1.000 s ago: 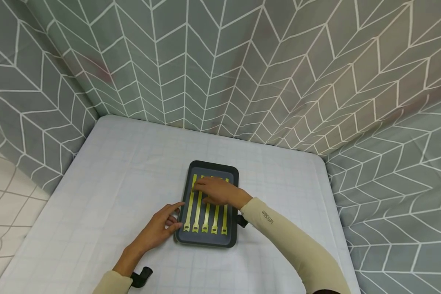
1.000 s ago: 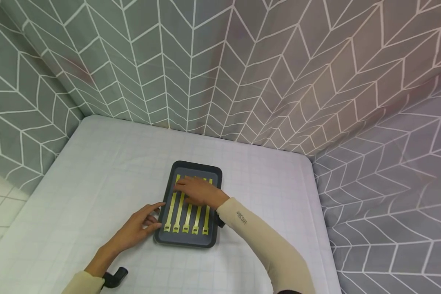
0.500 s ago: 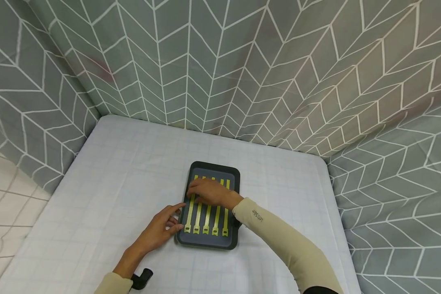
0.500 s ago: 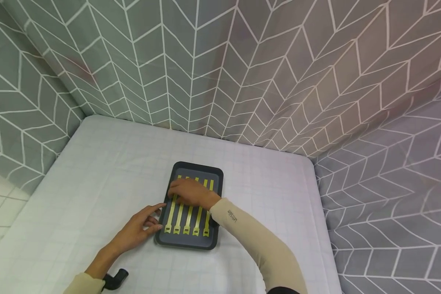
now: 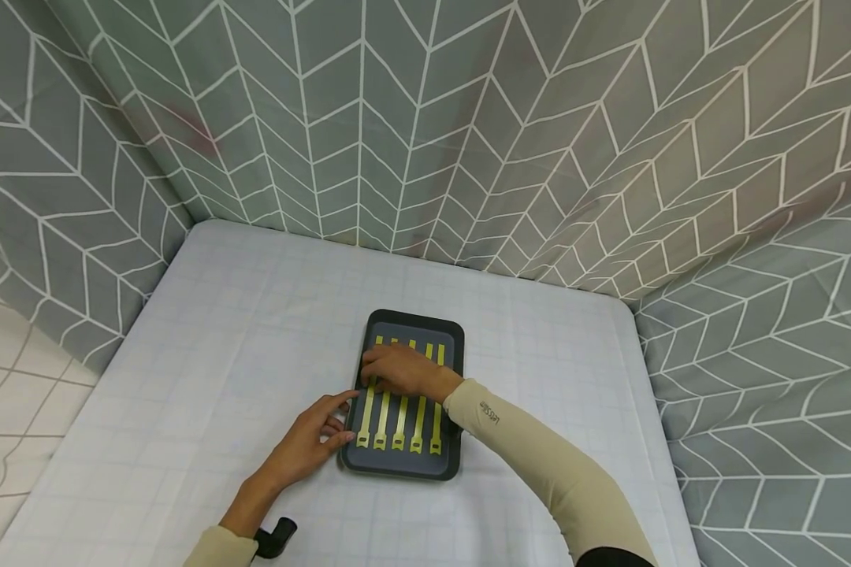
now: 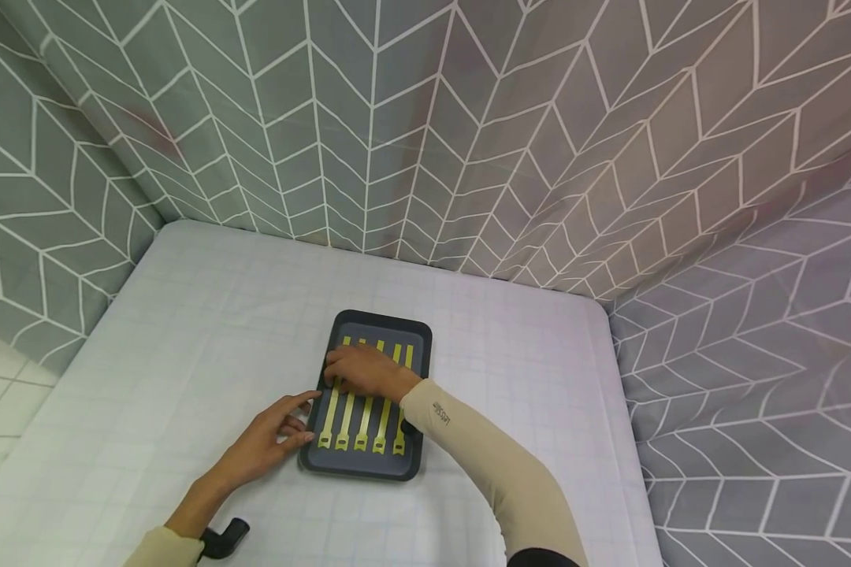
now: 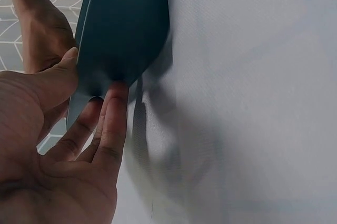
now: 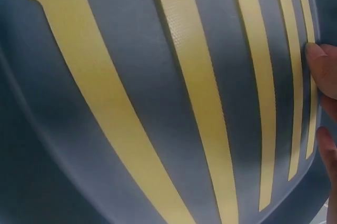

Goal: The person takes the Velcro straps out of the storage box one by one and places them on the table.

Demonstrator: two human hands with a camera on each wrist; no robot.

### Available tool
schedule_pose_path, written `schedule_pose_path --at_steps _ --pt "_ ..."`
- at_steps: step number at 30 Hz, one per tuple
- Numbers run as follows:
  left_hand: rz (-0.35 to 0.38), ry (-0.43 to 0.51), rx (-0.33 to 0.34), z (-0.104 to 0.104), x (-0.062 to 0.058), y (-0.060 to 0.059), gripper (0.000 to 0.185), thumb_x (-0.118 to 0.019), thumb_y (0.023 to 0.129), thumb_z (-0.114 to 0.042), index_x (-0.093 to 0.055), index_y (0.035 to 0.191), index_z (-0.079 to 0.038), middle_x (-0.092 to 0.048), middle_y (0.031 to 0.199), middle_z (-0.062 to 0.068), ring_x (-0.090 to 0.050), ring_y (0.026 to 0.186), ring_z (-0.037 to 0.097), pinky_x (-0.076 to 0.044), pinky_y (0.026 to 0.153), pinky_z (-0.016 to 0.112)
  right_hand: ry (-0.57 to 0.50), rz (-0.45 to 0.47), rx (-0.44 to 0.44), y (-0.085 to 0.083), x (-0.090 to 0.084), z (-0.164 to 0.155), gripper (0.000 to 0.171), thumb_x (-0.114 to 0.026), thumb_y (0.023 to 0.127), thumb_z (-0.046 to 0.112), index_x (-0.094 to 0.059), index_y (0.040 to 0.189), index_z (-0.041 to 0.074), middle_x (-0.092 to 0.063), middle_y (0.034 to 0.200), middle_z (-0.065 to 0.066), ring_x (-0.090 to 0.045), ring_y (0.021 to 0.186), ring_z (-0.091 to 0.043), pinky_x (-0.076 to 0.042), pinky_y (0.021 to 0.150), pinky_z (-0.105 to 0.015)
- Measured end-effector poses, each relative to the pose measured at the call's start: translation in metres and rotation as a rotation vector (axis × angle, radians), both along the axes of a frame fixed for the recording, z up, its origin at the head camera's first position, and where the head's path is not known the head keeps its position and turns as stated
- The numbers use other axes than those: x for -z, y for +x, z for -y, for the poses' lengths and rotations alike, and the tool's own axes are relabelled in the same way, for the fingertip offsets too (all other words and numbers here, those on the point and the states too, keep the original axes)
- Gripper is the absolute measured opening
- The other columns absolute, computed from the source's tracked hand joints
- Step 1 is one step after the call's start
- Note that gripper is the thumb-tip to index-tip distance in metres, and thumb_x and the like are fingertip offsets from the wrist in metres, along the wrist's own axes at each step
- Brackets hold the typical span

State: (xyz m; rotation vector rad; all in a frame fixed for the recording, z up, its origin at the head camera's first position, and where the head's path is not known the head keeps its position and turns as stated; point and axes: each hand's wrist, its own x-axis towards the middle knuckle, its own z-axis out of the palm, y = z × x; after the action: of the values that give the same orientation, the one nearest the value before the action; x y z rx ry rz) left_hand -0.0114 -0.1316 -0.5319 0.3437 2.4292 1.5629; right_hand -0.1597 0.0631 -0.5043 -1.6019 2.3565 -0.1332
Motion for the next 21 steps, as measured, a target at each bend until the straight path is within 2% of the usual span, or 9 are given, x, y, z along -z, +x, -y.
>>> schedule_pose_path --at_steps 7,14,21 --pt "0.006 -0.008 -0.006 -0.0007 0.0003 0.0 0.068 -0.074 0.089 -0.002 -0.044 0.149 -0.008 -0.057 0.121 0.014 -0.066 0.092 0.013 -0.058 0.078 0.024 -0.004 -0.004 0.012 0.0015 0.0032 -0.0003 0.013 -0.075 0.092 0.022 -0.075 0.104 0.024 -0.064 0.108 0.006 -0.058 0.104 -0.009 -0.052 0.086 -0.024" --pt "0.027 -0.018 -0.026 -0.0022 -0.0004 -0.0004 0.068 -0.074 0.088 -0.003 -0.045 0.149 -0.009 -0.057 0.121 0.013 -0.066 0.092 0.013 -0.058 0.078 0.023 0.031 -0.061 0.007 0.0031 0.0026 -0.0001 0.011 -0.07 0.095 0.023 -0.074 0.105 0.027 -0.063 0.109 0.009 -0.056 0.105 -0.008 -0.048 0.104 -0.033" --pt "0.039 -0.02 -0.035 -0.003 -0.0008 -0.0008 0.068 -0.074 0.088 -0.002 -0.045 0.149 -0.008 -0.057 0.12 0.013 -0.066 0.092 0.013 -0.058 0.078 0.022 0.025 -0.126 -0.04 0.0053 0.0007 0.0004 0.011 -0.064 0.1 0.017 -0.071 0.1 0.025 -0.063 0.099 0.01 -0.056 0.099 -0.007 -0.045 0.107 -0.031"
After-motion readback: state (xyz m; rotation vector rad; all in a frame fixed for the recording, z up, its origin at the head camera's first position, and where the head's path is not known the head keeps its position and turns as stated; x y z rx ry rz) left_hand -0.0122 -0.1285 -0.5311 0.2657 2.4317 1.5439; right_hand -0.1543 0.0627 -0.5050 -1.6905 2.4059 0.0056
